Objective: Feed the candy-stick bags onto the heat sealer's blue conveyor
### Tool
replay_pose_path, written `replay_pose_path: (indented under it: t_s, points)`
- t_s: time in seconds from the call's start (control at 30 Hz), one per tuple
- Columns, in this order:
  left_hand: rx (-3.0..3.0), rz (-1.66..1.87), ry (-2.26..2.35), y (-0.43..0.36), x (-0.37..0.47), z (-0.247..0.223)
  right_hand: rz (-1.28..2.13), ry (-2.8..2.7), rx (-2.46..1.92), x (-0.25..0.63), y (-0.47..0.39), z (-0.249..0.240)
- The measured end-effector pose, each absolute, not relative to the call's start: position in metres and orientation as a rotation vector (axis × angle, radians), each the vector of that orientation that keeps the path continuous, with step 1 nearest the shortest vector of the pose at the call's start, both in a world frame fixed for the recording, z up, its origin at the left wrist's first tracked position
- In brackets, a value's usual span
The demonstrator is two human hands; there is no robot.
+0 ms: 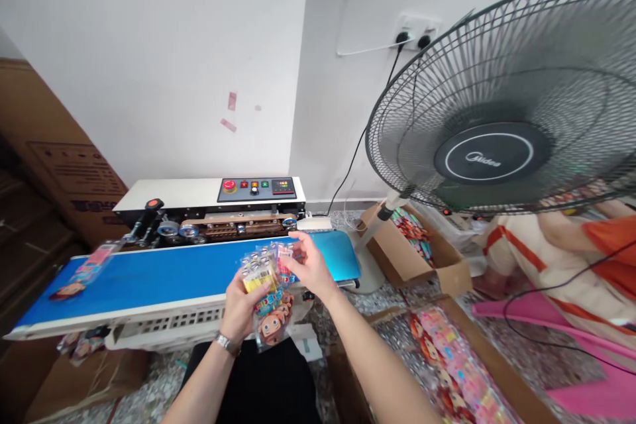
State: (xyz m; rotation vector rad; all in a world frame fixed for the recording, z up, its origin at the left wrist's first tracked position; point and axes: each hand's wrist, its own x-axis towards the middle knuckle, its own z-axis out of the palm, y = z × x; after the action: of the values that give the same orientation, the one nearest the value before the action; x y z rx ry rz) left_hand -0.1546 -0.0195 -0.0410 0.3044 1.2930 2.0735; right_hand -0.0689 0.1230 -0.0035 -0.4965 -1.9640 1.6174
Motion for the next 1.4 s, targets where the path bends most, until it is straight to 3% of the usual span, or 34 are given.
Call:
replay_pose_path:
  t_s: [0.57,0.77,1.0,1.2,1.4]
  points:
    - [0.270,2.056,1.211,-0.021,-0.153,-0.041,1.060,-2.446,-0.334,-0.065,0.127,0.024]
    - [0.241,2.063,1.198,-0.021,-0.152,-0.036,1.270,-2.272,-0.441,-0.063,0.126,0.014]
    - [0.197,2.096,1.196,-0.020,-0.151,-0.034,1.154,-2.280,-0.424,-0.067,0.125,0.012]
    - [0.110,2.119,1.184,-0.019,-0.152,-0.033,1.593,-1.850,-0.626,-0.066,0.106,-0.014]
    - [0.084,2.155,1.195,-0.017,-0.153,-0.036,1.473,-1.729,-0.767,-0.069,0.109,-0.035]
